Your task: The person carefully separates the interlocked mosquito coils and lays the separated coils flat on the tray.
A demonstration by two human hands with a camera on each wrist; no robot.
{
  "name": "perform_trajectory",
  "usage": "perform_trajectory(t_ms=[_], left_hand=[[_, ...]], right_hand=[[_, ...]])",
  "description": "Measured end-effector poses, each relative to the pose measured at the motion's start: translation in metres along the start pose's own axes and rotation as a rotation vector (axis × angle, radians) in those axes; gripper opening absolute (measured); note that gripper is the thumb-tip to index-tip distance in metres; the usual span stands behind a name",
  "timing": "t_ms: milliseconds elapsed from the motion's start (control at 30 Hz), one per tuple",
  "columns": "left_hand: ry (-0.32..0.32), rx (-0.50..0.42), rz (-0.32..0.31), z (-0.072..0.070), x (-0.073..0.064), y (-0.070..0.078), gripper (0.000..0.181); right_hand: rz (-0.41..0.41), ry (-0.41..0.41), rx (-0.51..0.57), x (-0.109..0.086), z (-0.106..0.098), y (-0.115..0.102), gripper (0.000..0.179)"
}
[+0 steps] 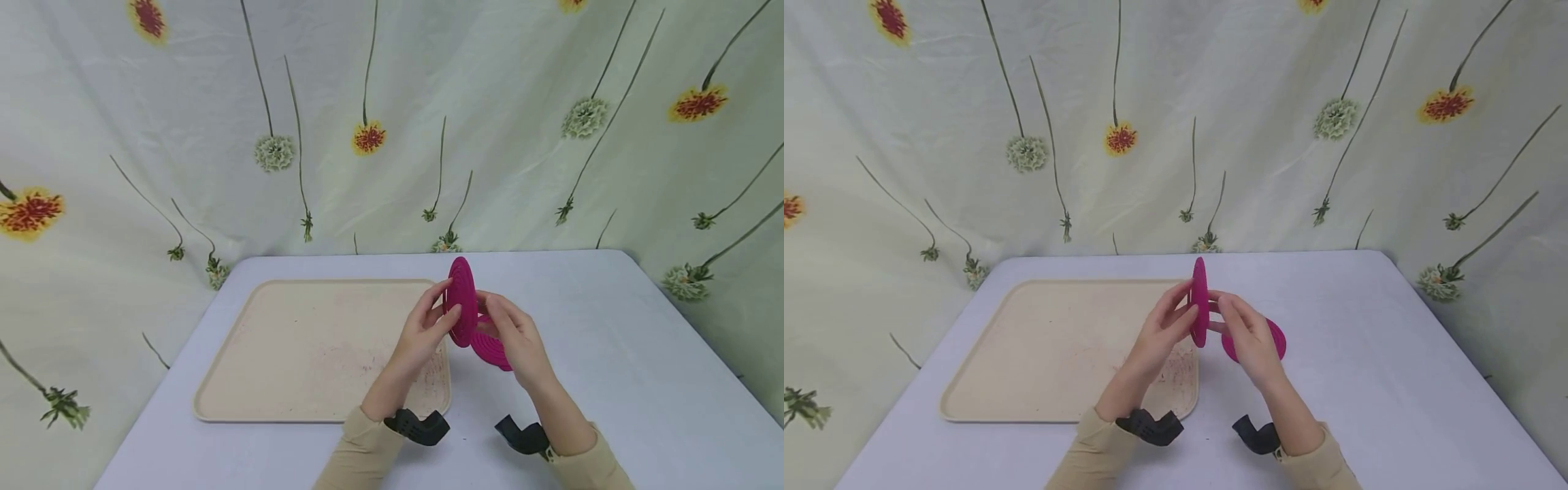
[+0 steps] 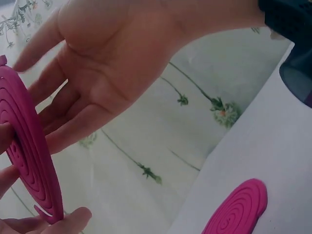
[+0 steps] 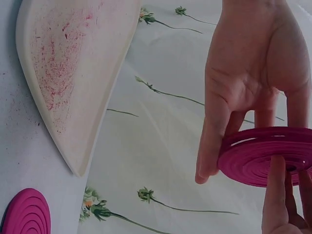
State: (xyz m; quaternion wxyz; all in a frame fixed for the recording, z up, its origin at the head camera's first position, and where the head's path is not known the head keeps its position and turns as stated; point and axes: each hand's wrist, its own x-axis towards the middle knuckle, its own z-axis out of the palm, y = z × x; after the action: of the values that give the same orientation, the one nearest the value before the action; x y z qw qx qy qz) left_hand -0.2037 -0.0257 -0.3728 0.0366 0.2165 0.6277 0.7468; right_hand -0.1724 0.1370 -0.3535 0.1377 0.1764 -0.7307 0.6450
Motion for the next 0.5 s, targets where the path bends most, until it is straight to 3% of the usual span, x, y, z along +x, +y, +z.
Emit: perform_trajectory(t_ms=[100, 200, 400, 500], left_hand=[[0.015, 0.029, 0.004, 0.005, 0.0, -0.001, 0.049], [0.053, 0.12, 0.006, 0.008, -0.001, -0.001, 0.047], [0.122, 0.246, 0.126, 0.008, -0.002, 0.0, 0.041], [0.12, 0.264, 0.168, 0.008, -0.007, 0.012, 0.037]], right_hand=[[0.003, -0.002, -0.014, 0.001, 0.0, 0.005, 0.032], [0.017, 0.001, -0.043, 0.003, 0.0, 0.011, 0.035], [-0.012, -0.024, -0.041, 0.005, -0.001, 0.017, 0.035], [-0.015, -0.037, -0.057, 0.006, -0.001, 0.018, 0.037]])
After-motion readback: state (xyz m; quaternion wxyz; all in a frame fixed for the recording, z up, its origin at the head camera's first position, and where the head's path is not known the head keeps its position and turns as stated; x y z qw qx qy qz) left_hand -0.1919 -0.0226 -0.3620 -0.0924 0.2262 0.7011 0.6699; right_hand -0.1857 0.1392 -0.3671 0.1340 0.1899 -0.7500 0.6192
